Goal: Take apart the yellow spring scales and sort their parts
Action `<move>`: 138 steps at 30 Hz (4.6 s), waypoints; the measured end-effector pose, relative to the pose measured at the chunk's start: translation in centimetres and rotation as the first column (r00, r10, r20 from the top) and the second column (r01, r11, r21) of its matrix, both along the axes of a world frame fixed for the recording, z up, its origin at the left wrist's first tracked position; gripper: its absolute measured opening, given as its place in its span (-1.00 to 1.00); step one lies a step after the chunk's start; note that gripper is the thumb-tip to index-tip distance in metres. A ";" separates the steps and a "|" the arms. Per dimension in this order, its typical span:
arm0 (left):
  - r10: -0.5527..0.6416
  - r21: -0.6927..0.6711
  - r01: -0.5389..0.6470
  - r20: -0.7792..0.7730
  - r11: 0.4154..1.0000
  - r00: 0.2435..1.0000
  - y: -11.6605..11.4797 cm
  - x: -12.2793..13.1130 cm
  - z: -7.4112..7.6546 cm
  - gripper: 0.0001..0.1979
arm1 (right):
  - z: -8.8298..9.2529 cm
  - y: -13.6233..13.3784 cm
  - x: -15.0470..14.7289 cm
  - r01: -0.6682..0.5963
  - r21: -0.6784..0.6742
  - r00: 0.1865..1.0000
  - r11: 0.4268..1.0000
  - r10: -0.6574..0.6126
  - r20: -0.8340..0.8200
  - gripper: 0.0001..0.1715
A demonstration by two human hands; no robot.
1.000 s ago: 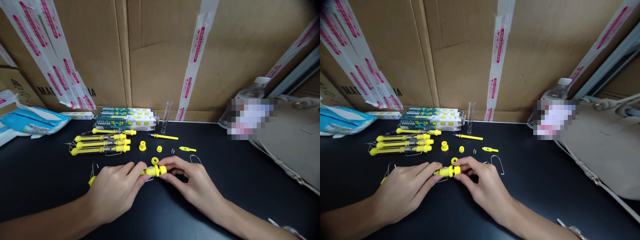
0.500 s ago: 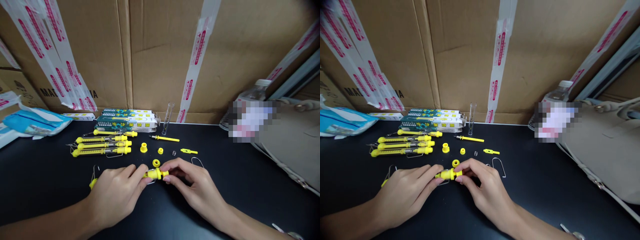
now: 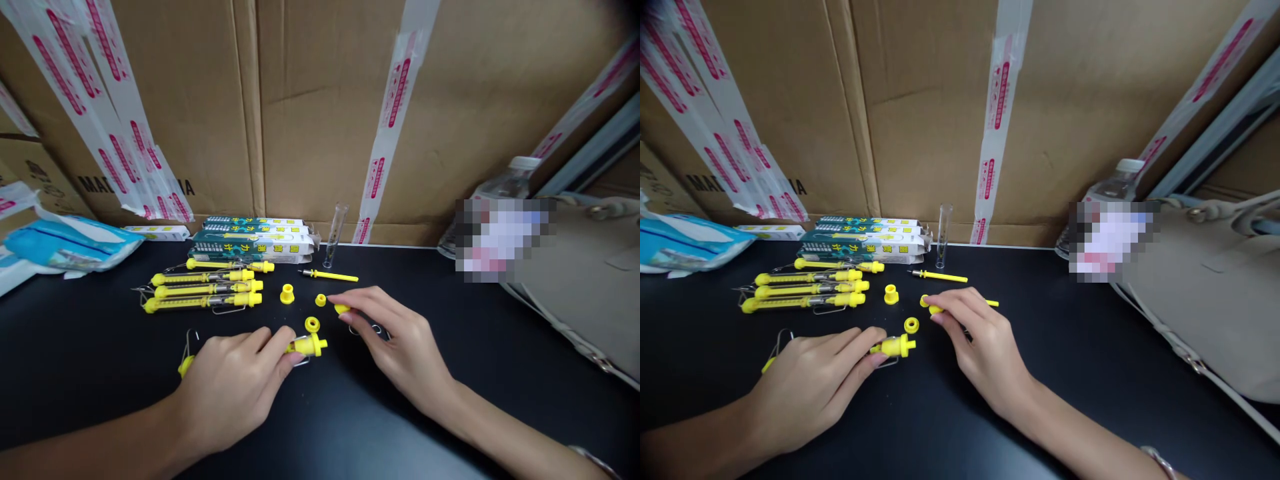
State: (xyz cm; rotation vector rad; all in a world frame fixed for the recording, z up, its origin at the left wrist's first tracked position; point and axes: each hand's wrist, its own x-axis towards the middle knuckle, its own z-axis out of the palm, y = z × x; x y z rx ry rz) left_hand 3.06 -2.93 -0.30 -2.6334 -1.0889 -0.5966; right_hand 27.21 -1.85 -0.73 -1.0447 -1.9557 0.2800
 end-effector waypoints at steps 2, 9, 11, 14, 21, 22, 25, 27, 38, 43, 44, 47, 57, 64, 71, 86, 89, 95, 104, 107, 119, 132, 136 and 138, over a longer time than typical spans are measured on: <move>0.000 -0.003 0.000 -0.001 1.000 1.000 0.0 0.0 0.0 -0.63 | -0.3 0.7 0.0 0.008 0.047 0.998 0.999 -0.011 0.055 -0.71; -0.003 -0.025 0.003 -0.002 1.000 1.000 0.0 -0.1 -0.2 -0.65 | -1.2 1.5 -0.1 0.140 0.049 0.965 0.989 -0.147 0.216 -0.80; -0.013 -0.023 0.013 -0.002 1.000 1.000 0.0 -0.1 -0.2 -0.65 | -1.2 1.5 -0.1 0.137 0.079 0.956 0.987 -0.153 0.252 -0.85; -0.020 -0.002 0.020 -0.001 1.000 1.000 0.0 -0.1 -0.2 -0.67 | -1.3 1.6 -0.1 0.101 0.086 0.957 0.991 -0.121 0.264 -0.90; -0.004 -0.012 0.004 -0.004 1.000 1.000 0.0 0.0 0.0 -0.64 | -1.4 1.5 -0.2 0.101 0.058 0.963 0.993 -0.113 0.247 -0.79; -0.005 -0.011 0.005 -0.004 1.000 1.000 0.0 0.0 0.1 -0.63 | -1.3 1.5 -0.2 0.106 0.057 0.962 0.993 -0.117 0.247 -0.76; -0.004 -0.006 0.004 -0.001 1.000 1.000 0.0 0.0 0.1 -0.61 | -1.3 1.4 -0.1 0.147 0.058 0.954 0.987 -0.157 0.256 -0.75; -0.006 -0.005 0.006 0.000 1.000 1.000 0.0 0.0 0.1 -0.60 | -1.3 1.4 -0.1 0.164 0.053 0.951 0.985 -0.173 0.257 -0.77; -0.001 -0.029 0.001 -0.017 1.000 1.000 0.0 0.1 0.2 -0.60 | -1.5 2.1 -0.7 0.091 0.035 0.978 0.995 -0.096 0.184 -0.75; -0.001 -0.012 0.000 -0.028 1.000 1.000 0.0 0.0 0.1 -0.60 | -0.8 1.7 -0.8 0.070 0.055 0.990 0.996 -0.076 0.118 -0.81; 0.002 -0.004 -0.003 -0.030 1.000 1.000 0.0 0.1 0.1 -0.61 | -0.6 1.4 -0.8 0.058 0.056 0.994 0.997 -0.063 0.088 -0.84; 0.014 0.031 -0.013 -0.034 0.999 0.999 0.1 0.2 0.1 -0.59 | -0.1 0.0 -0.8 -0.020 -0.029 1.000 0.999 0.020 0.002 -0.90; -0.082 0.085 0.083 -0.007 0.993 0.997 0.1 0.2 0.0 -0.61 | 0.0 -2.0 -1.2 -0.177 -0.398 0.984 0.900 0.171 -0.050 -0.74; -0.099 0.055 0.099 -0.008 0.994 0.995 0.3 0.2 -0.1 -0.61 | -0.1 -2.0 -1.4 -0.339 -0.567 0.928 0.751 0.168 -0.332 -0.75; -0.095 0.019 0.094 0.064 0.995 0.993 0.2 0.1 0.2 -0.62 | -0.3 -1.7 -1.9 -0.482 -0.570 0.790 0.666 0.048 -0.612 -0.74; -0.128 0.030 0.125 0.152 0.992 0.980 0.3 0.0 -0.1 -0.67 | 0.5 -2.0 -1.8 -0.466 -0.533 0.861 0.706 0.221 -0.459 -0.63; -0.154 0.043 0.149 0.151 0.988 0.977 0.2 0.0 0.1 -0.62 | 0.5 -1.9 -1.6 -0.415 -0.513 0.886 0.752 0.206 -0.416 -0.73; -0.209 -0.058 0.228 0.230 0.972 0.951 0.1 0.0 0.0 -0.60 | 0.1 -2.1 -1.3 -0.291 -0.374 0.951 0.881 0.221 -0.218 -0.91; -0.272 -0.105 0.287 0.132 0.952 0.953 0.0 -0.2 0.1 -0.69 | 0.5 -2.1 -1.6 -0.371 -0.525 0.921 0.766 0.234 -0.311 -0.73; -0.276 -0.063 0.283 0.102 0.957 0.956 -0.1 -0.1 0.3 -0.74 | 0.6 -2.1 -1.6 -0.380 -0.545 0.921 0.747 0.248 -0.302 -0.69; -0.291 -0.119 0.297 0.065 0.947 0.954 0.1 0.6 -0.5 -0.73 | -0.2 -3.2 -2.7 -0.188 -0.412 0.982 0.892 0.158 -0.106 -0.79; -0.252 0.068 0.252 -0.020 0.965 0.968 -0.2 0.9 -0.1 -0.62 | -0.9 -3.6 -2.8 -0.075 -0.221 0.994 0.972 0.092 0.065 -0.81; -0.220 0.093 0.220 -0.003 0.971 0.975 -0.2 1.0 -0.1 -0.68 | -0.4 -3.2 -2.5 -0.138 -0.309 0.990 0.941 0.136 -0.028 -0.79; -0.209 0.090 0.207 0.011 0.974 0.978 -0.1 1.0 -0.2 -0.72 | -0.1 -2.9 -2.5 -0.164 -0.347 0.986 0.923 0.147 -0.073 -0.78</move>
